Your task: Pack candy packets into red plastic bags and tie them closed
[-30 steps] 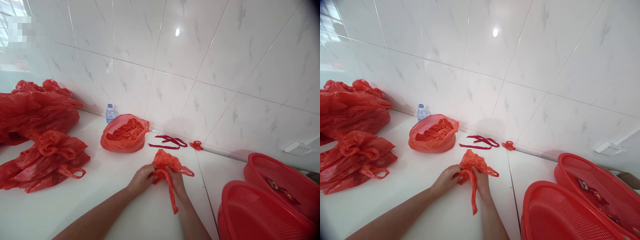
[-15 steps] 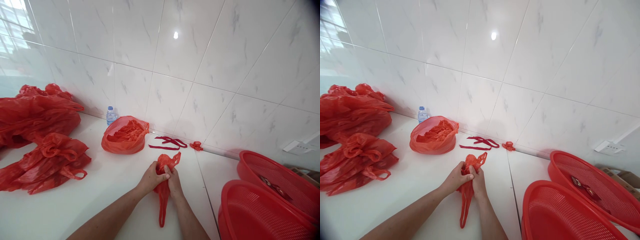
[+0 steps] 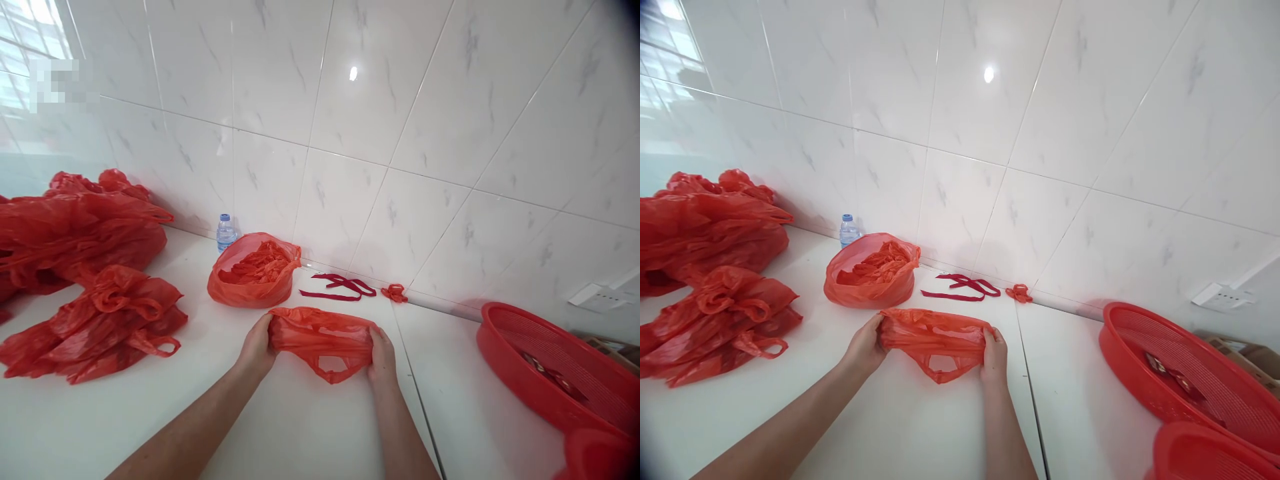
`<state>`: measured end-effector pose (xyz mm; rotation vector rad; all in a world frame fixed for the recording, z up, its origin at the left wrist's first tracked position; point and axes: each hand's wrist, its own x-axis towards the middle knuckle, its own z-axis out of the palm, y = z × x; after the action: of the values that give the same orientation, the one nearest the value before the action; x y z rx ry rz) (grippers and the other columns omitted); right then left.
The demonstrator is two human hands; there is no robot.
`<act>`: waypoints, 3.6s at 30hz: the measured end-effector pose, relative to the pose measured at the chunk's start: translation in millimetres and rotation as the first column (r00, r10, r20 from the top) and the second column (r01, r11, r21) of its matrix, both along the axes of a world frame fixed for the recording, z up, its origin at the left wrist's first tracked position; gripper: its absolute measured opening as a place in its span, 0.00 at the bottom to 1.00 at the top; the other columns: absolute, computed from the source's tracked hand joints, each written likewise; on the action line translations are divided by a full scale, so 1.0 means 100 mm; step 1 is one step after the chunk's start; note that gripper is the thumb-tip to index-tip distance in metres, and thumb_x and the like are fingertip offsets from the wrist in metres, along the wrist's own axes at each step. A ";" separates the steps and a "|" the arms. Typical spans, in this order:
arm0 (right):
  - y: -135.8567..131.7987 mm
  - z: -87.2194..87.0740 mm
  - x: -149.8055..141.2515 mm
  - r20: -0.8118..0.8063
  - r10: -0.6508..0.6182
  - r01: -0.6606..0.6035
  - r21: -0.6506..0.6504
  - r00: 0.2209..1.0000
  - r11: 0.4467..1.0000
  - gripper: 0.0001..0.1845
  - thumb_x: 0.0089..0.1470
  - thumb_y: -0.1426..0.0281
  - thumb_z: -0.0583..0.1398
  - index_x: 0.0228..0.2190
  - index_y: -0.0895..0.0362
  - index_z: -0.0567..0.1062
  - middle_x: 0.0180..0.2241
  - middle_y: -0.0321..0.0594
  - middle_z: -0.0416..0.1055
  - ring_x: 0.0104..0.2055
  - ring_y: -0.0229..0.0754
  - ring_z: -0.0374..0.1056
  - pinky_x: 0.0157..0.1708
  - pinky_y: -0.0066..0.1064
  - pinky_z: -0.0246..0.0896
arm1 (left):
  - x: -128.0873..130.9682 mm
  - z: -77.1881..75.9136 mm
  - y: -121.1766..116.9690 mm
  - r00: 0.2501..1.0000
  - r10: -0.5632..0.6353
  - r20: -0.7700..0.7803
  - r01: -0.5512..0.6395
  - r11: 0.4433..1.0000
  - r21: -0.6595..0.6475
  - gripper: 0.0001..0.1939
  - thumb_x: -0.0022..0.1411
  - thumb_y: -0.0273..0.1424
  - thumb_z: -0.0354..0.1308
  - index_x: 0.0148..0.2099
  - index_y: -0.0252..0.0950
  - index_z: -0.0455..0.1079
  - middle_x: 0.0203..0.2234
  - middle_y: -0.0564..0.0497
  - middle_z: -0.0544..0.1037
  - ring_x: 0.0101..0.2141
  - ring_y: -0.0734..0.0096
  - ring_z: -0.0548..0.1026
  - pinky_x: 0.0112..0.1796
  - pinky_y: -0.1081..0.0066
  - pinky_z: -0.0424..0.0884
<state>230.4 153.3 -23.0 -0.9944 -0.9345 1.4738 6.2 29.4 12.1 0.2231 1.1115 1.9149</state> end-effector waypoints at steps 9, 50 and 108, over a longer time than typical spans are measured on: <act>-0.13 0.13 0.06 0.130 0.100 -0.104 0.023 0.986 0.994 0.13 0.43 0.60 0.60 0.27 0.57 0.73 0.27 0.37 0.73 0.29 0.43 0.68 0.26 0.30 0.64 | 0.23 0.21 -0.28 0.125 0.057 -0.991 -0.121 0.992 0.041 0.27 0.54 0.30 0.56 0.57 0.42 0.59 0.59 0.45 0.58 0.59 0.56 0.54 0.55 0.54 0.54; -1.19 0.65 0.39 0.973 -0.064 -0.637 -0.094 -0.221 0.765 0.39 0.35 0.68 0.63 0.54 0.48 0.65 0.43 0.44 0.69 0.35 0.48 0.68 0.34 0.34 0.57 | 0.25 0.29 -0.33 0.053 -0.220 -0.974 0.298 0.934 -0.194 0.18 0.53 0.22 0.52 0.44 0.44 0.72 0.46 0.47 0.72 0.42 0.59 0.71 0.41 0.65 0.66; -1.26 0.75 0.11 0.981 0.167 -0.731 -0.041 0.100 0.681 0.28 0.44 0.67 0.61 0.50 0.43 0.67 0.55 0.35 0.60 0.49 0.49 0.64 0.40 0.36 0.64 | 0.28 0.30 -0.38 0.031 -0.401 -0.915 0.393 0.847 -0.358 0.29 0.52 0.18 0.42 0.51 0.48 0.67 0.55 0.56 0.65 0.45 0.67 0.72 0.41 0.69 0.70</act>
<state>241.4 27.4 52.0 -1.2331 -2.6657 0.8116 34.3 -9.0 41.7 1.8555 1.5878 1.0181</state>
